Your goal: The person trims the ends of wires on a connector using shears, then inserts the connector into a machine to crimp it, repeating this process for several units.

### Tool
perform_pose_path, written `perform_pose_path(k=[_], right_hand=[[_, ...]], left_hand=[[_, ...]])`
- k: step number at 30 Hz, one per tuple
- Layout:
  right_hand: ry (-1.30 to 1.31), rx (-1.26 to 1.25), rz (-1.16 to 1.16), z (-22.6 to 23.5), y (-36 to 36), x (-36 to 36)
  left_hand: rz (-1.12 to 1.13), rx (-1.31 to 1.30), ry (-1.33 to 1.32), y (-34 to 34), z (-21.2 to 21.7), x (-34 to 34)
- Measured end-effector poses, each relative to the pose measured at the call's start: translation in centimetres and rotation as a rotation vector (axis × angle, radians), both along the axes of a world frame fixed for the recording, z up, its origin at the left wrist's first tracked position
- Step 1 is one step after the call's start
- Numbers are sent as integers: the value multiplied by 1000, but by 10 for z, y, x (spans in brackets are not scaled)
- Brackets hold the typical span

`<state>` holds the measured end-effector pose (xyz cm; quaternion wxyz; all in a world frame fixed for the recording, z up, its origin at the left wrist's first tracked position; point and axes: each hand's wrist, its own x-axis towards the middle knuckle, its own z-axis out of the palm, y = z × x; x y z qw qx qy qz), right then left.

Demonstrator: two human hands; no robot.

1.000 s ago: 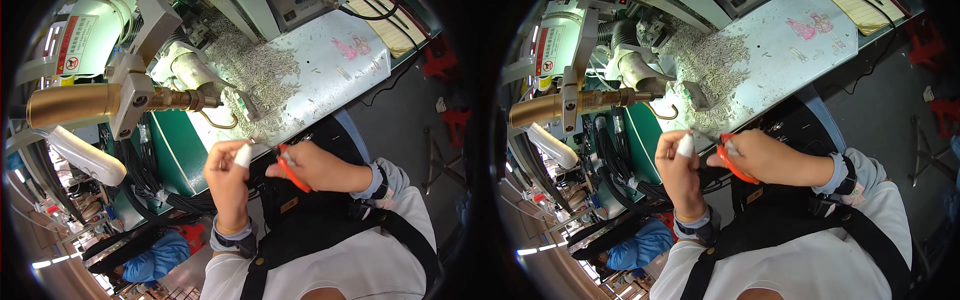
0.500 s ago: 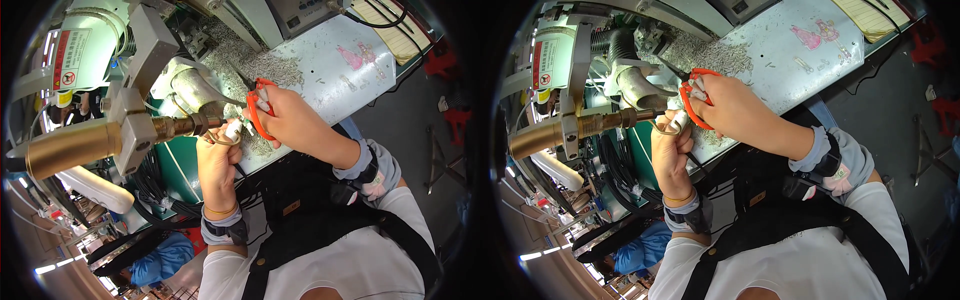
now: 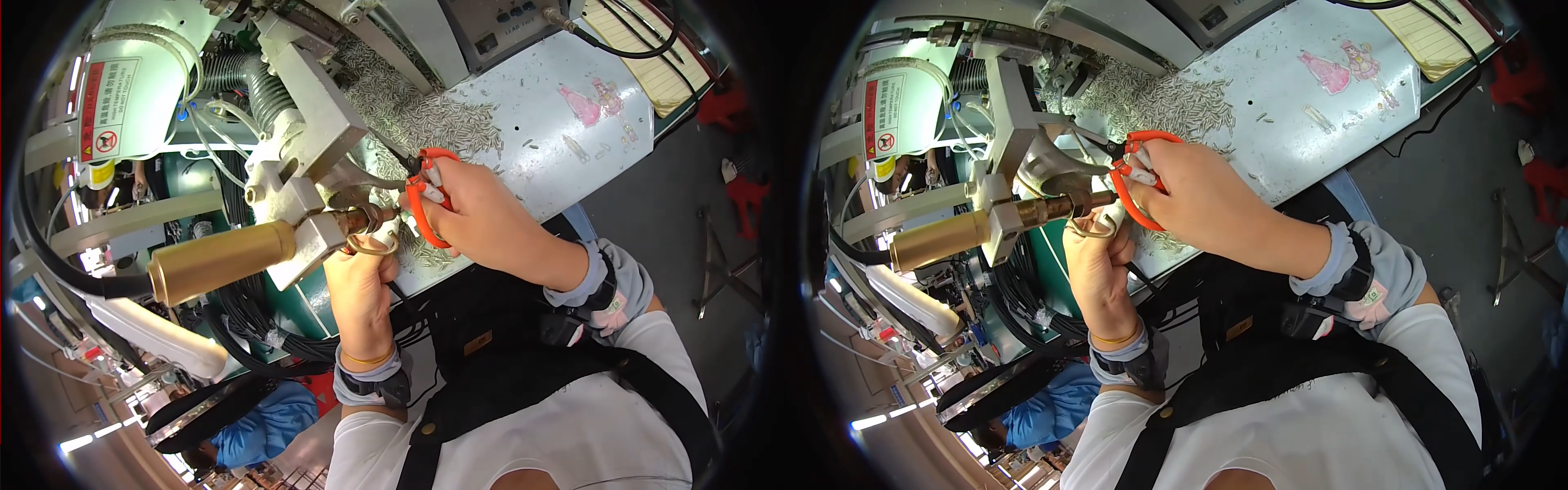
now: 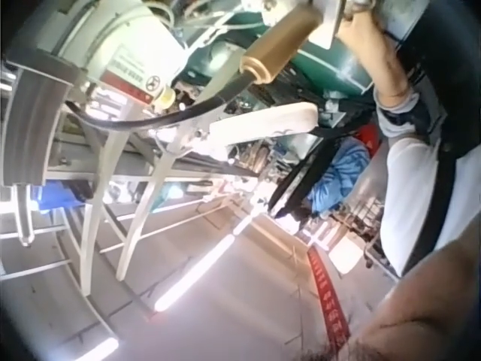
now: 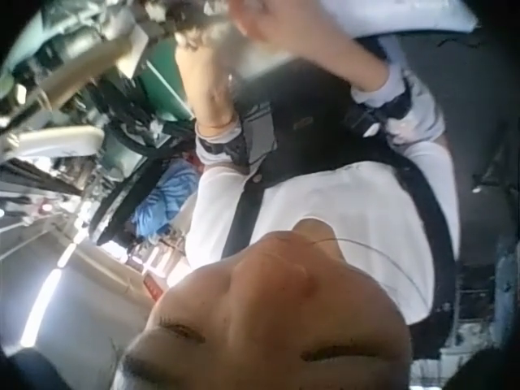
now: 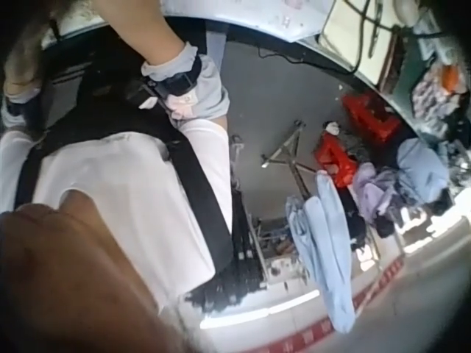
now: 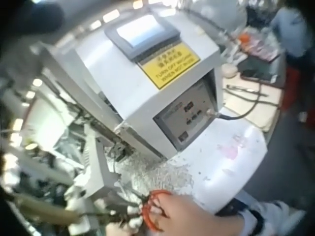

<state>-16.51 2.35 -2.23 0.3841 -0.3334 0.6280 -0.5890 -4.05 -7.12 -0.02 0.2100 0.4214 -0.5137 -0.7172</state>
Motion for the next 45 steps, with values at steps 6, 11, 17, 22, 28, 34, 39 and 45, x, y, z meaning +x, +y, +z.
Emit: perform_pose_path(k=[6,11,17,22,28,34,39,45], right_hand=[[4,-51,-47,-1,1,6],[-226,-86,-12,-1,14,10],[-221,-152,5,2,39,18],[406,-292,192,15,50,18],[88,-154,-32,1,48,21],[153,-79,-92,0,43,27],[901,-454,-163,-4,50,24],[831,-563,-47,-16,53,24]], left_hand=[[-90,-7,46,-3,1,3],[-180,301,193,7,7,16],[-217,-174,39,39,5,23],[-441,92,62,56,-4,34],[-426,-45,118,61,-5,36],[-346,280,127,57,8,42],[-330,510,279,51,13,47],[-367,663,375,46,16,50]])
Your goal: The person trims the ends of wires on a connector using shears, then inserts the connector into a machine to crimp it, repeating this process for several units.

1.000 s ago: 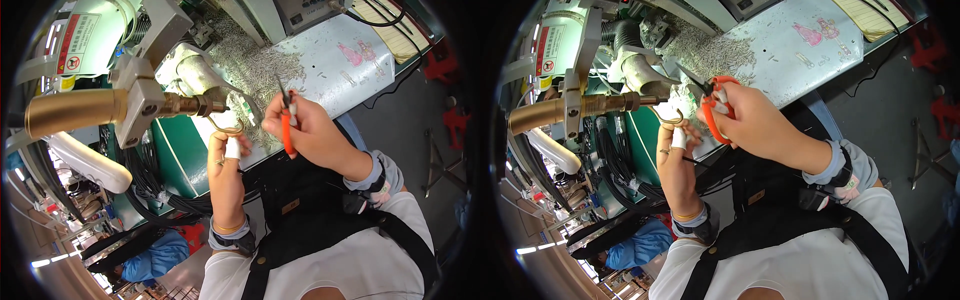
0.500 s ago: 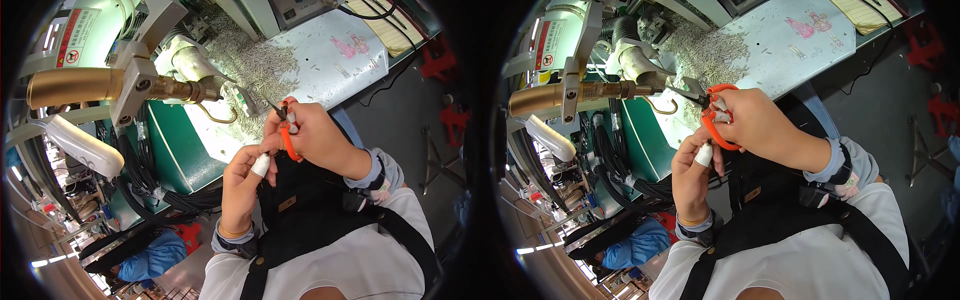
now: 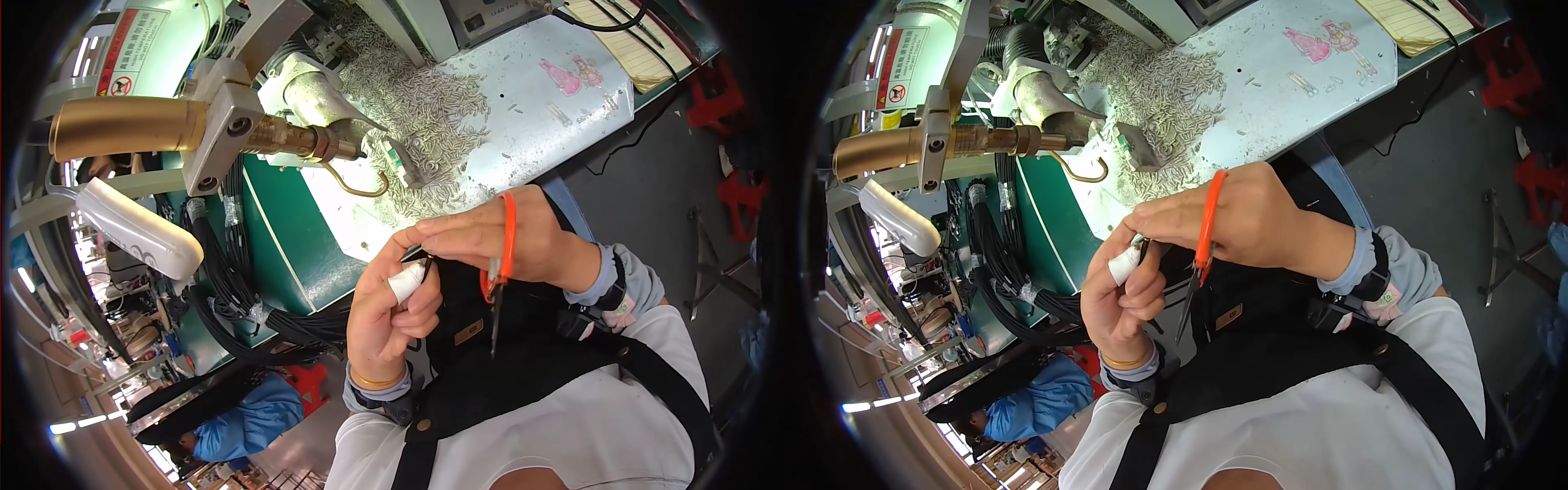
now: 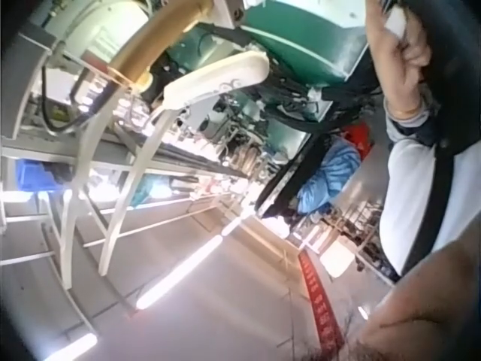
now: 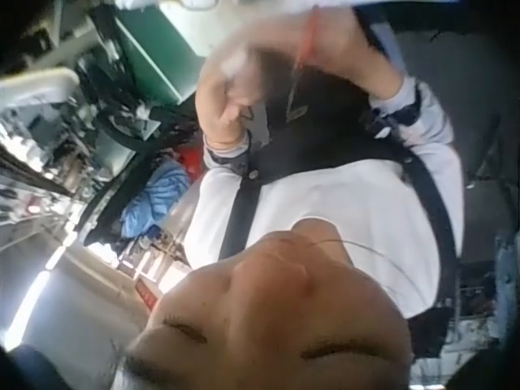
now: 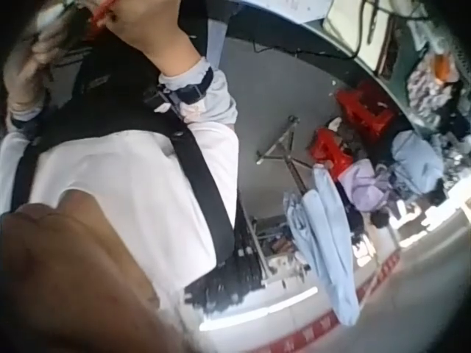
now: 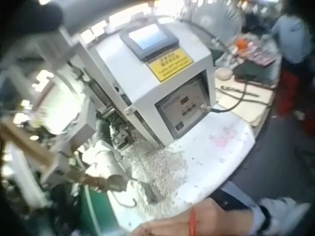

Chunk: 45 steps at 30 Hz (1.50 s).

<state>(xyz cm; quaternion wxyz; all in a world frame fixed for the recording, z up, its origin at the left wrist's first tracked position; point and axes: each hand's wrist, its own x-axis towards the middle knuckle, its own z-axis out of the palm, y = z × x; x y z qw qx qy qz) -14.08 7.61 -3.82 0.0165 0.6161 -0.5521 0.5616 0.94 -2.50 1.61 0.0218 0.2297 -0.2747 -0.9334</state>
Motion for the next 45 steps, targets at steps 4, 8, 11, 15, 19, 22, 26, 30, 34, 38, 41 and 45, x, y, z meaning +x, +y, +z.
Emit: perform_pose_path(k=[4,8,11,15,19,22,26,30,34,38,41,45], right_hand=[[-185,-35,75,2,-1,3],[-287,267,113,7,9,5],[-327,136,84,3,7,9],[-168,288,25,8,10,12],[-244,272,-32,3,9,19],[-565,348,117,-9,6,18],[-867,379,300,-2,4,17],[-1112,372,364,20,4,17],[-751,554,224,22,12,9],[-357,696,87,18,13,12],[-279,733,47,18,14,15],[-293,735,31,17,13,19]], left_hand=[[104,-310,-87,9,2,-2],[242,-737,-252,19,3,-5],[272,-859,-210,22,-2,-4],[292,-1123,-107,25,-10,-3],[196,-1569,-222,30,-11,-4],[207,-1804,-221,30,-15,-4],[463,-1402,-188,34,-16,-12],[492,-1318,-204,31,-14,-7],[506,-1080,-205,26,-13,-6],[555,-1005,-200,30,-9,-10],[553,-1053,-192,29,-10,-9],[554,-1105,-209,28,-10,-9]])
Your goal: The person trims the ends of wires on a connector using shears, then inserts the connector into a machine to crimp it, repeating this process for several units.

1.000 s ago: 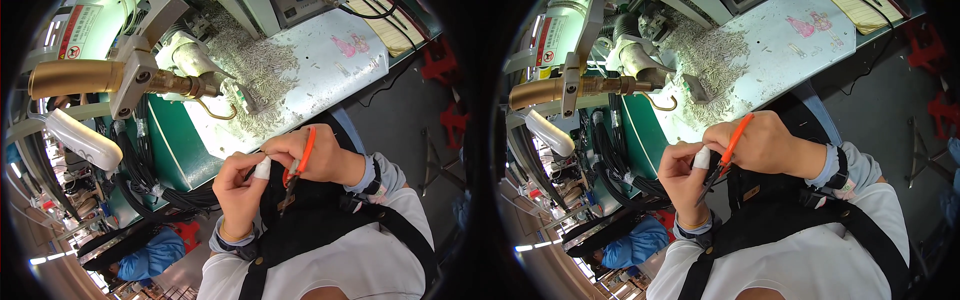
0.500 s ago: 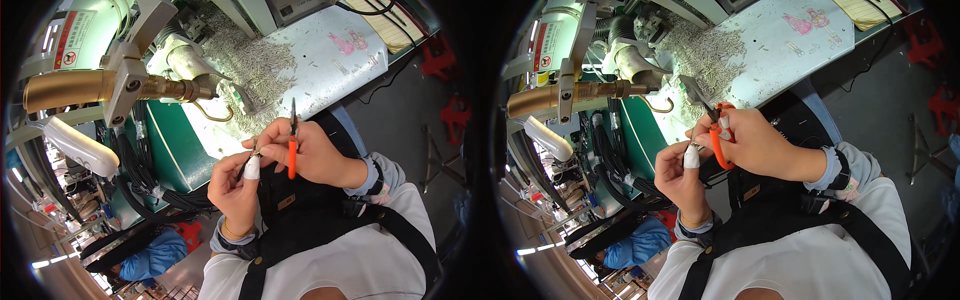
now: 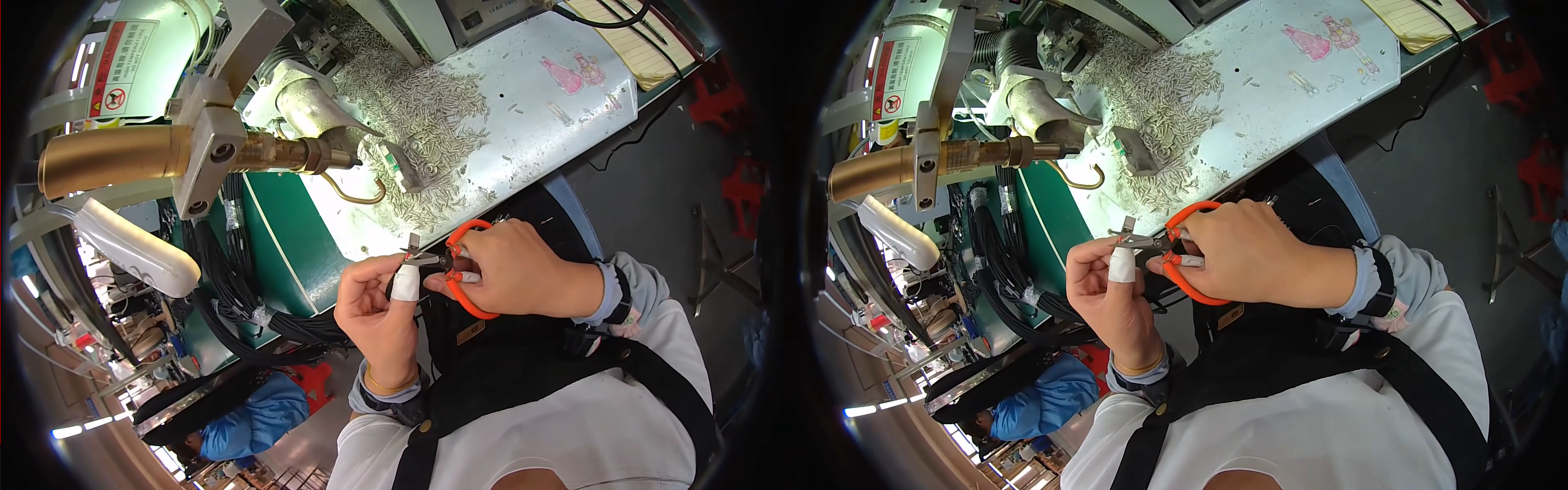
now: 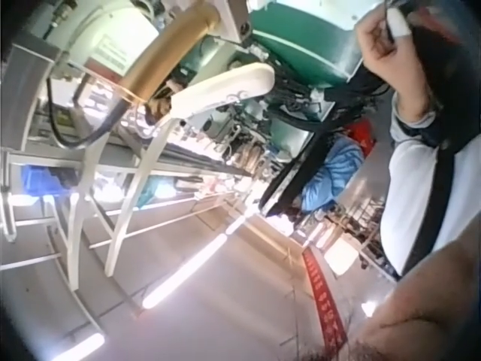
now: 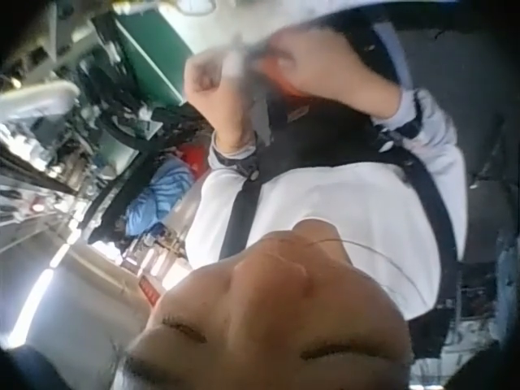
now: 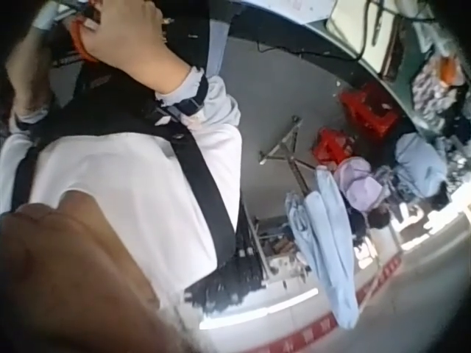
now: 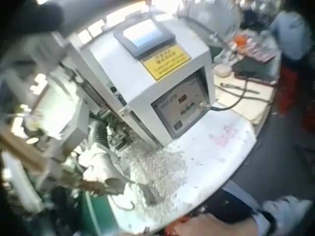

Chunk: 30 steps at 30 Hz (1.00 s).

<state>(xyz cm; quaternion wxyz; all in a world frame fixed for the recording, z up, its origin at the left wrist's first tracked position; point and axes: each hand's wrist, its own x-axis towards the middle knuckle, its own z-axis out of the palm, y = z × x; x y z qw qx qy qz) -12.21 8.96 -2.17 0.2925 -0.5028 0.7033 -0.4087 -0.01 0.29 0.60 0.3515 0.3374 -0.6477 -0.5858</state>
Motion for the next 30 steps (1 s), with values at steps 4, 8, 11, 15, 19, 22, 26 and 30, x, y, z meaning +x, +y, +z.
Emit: perform_pose_path(k=[4,8,11,15,19,22,26,30], right_hand=[[-68,-28,11,-11,-1,3],[-361,-130,27,-22,-1,6],[-684,-310,-33,-14,-6,4],[-913,-45,-197,8,-24,-23],[-391,-199,-289,0,-53,-36],[-521,-70,-228,5,-64,-44],[-526,-113,-217,7,-67,-44],[-503,-161,-232,2,-68,-42]], left_hand=[[-5,33,-29,-3,0,-1],[-83,260,12,-18,1,-5],[-122,451,82,-35,-4,-18],[-165,635,164,-60,-16,-32],[-246,659,131,-74,-17,-36],[-266,682,98,-81,-17,-37],[-265,710,49,-87,-14,-36],[-262,655,23,-88,-15,-37]])
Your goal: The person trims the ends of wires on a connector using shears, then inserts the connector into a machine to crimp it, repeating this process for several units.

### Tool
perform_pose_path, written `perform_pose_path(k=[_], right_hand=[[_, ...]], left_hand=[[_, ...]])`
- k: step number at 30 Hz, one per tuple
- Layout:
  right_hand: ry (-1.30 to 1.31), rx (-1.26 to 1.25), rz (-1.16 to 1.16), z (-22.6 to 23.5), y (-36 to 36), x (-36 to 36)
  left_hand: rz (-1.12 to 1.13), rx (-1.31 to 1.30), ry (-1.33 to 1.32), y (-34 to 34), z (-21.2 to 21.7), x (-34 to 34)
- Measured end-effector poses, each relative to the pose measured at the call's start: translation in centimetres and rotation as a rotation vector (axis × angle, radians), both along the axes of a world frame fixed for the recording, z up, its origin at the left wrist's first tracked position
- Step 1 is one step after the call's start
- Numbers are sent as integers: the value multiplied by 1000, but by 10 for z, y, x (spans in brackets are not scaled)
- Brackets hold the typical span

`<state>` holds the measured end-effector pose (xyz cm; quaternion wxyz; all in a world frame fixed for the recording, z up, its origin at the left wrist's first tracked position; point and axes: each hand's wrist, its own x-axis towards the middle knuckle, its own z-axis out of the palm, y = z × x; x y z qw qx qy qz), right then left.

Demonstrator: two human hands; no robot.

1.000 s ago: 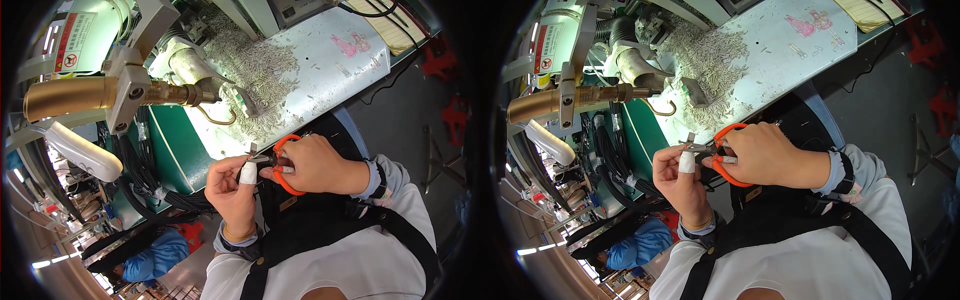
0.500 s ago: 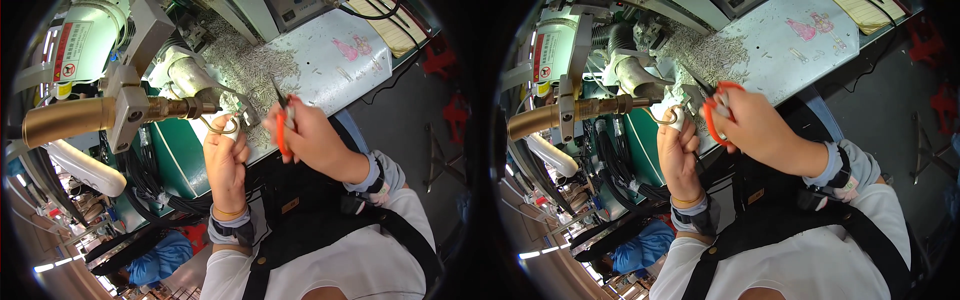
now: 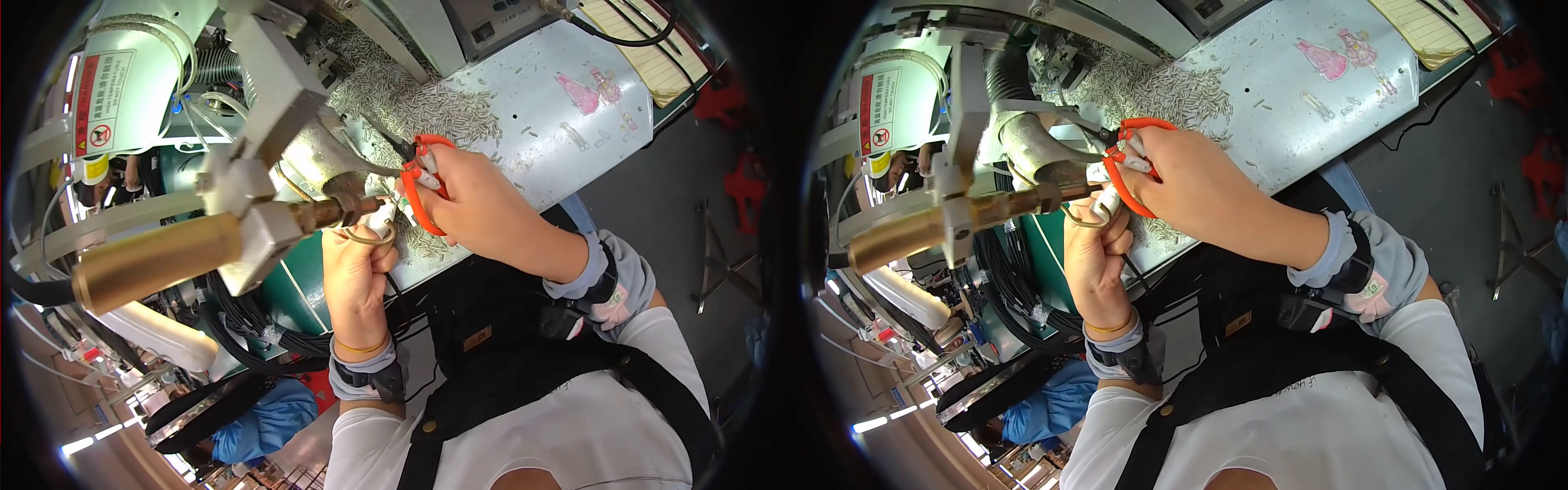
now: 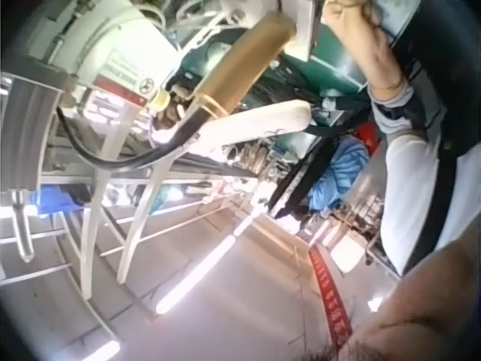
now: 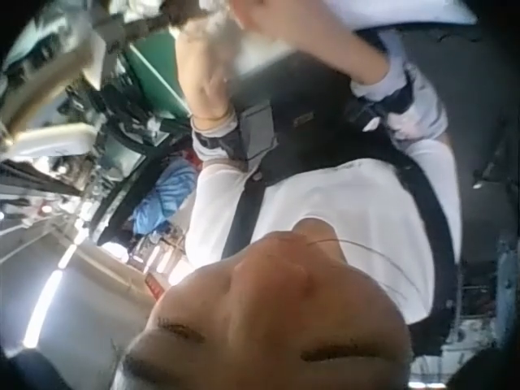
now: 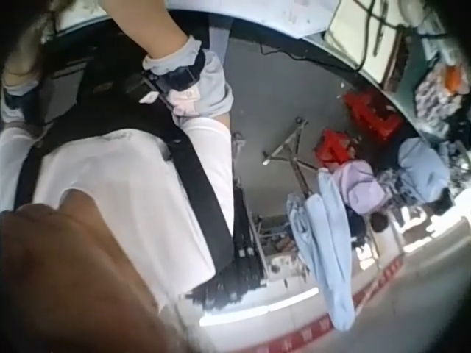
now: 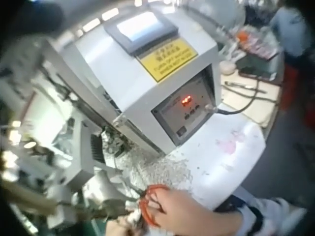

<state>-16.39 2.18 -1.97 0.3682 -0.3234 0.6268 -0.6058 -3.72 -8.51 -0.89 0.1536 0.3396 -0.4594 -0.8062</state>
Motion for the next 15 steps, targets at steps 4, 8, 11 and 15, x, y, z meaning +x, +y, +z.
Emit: perform_pose_path(k=[4,8,11,15], right_hand=[[258,-8,-72,-8,0,2],[337,-62,-126,-11,-1,3],[189,-17,-82,-5,0,3],[102,41,-26,0,1,2]], left_hand=[[41,9,10,3,-3,4],[105,-47,-28,9,3,-1],[95,-51,-22,9,5,-2],[42,-61,-16,5,3,0]])
